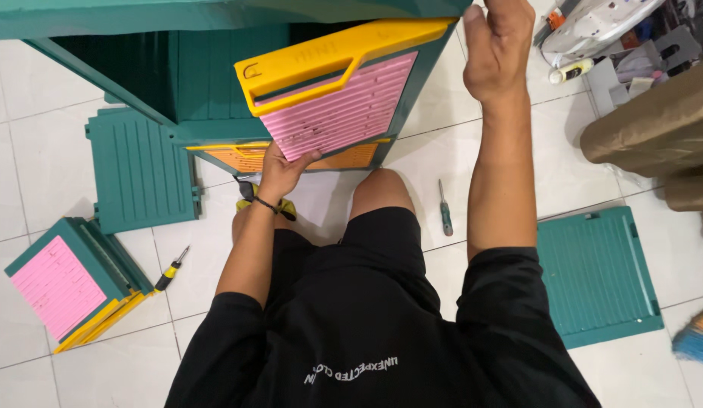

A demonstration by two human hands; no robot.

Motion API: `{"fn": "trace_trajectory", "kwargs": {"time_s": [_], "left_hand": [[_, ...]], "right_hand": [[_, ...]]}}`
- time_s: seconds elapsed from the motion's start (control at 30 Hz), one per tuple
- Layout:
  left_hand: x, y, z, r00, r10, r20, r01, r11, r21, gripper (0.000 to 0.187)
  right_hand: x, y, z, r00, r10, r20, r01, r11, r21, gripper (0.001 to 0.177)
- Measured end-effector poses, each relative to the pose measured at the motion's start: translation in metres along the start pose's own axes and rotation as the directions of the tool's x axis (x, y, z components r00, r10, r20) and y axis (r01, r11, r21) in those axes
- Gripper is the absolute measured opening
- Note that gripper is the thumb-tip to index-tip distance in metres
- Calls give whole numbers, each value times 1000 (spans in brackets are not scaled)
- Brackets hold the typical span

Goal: The person assembles a modular plastic storage unit by stacking green panels and inserting pink and yellow drawer inserts. They wipe the interior and exterior surfaces with a yellow cloth and secure the components by hand.

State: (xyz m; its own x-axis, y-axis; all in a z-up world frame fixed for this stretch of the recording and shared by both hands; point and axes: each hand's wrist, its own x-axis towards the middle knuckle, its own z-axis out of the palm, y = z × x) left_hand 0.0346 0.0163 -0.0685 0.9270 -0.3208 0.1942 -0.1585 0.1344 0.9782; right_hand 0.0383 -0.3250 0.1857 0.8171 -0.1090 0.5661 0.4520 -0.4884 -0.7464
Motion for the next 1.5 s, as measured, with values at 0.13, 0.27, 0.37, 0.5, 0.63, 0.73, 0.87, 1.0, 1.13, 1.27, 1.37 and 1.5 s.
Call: {"fn": "trace_trajectory", "kwargs": {"time_s": [0.13,0.27,0.37,0.5,0.63,0.73,0.87,1.0,1.13,1.27,1.37,1.5], "left_hand": [[1,-1,-1,1000,-14,2,14,999,-33,38],[2,-2,-4,1000,-14,6,14,999,31,37],[7,-2,-3,1000,-25,12,26,999,-34,38],[9,-2,-7,999,-42,21,42,999,-30,36],[11,1,-8,998,-54,-14,55,996,70,35],[12,3,-6,997,-70,-24,72,992,104,32],[8,5,-6,996,-85,-28,88,988,125,31],[7,4,-3,997,-63,-45,69,987,148,35],[7,1,-3,996,-82,-34,85,992,96,35],[9,2,-6,997,-79,-18,81,976,204,33],[12,2,-8,996,-86,-7,85,980,177,31],[14,-2,-7,996,-93,2,93,995,37,33]], "right_hand": [[-2,15,1,956,-292,5,292,956,38,33],[-4,30,2,955,-295,20,289,947,142,33],[1,39,-2,951,-305,37,288,927,242,33],[0,48,1,949,-309,65,286,929,233,35],[-6,56,8,970,-242,32,205,878,432,34],[-7,66,7,971,-236,24,201,874,442,39],[-7,76,0,983,-176,58,154,949,277,31],[-3,75,-5,940,-330,86,300,921,250,52],[-5,68,-8,937,-326,124,289,925,248,56],[0,66,-15,939,-288,190,251,948,196,60],[1,67,-19,934,-283,217,242,950,198,61],[1,67,-18,932,-290,219,244,946,216,59]]}}
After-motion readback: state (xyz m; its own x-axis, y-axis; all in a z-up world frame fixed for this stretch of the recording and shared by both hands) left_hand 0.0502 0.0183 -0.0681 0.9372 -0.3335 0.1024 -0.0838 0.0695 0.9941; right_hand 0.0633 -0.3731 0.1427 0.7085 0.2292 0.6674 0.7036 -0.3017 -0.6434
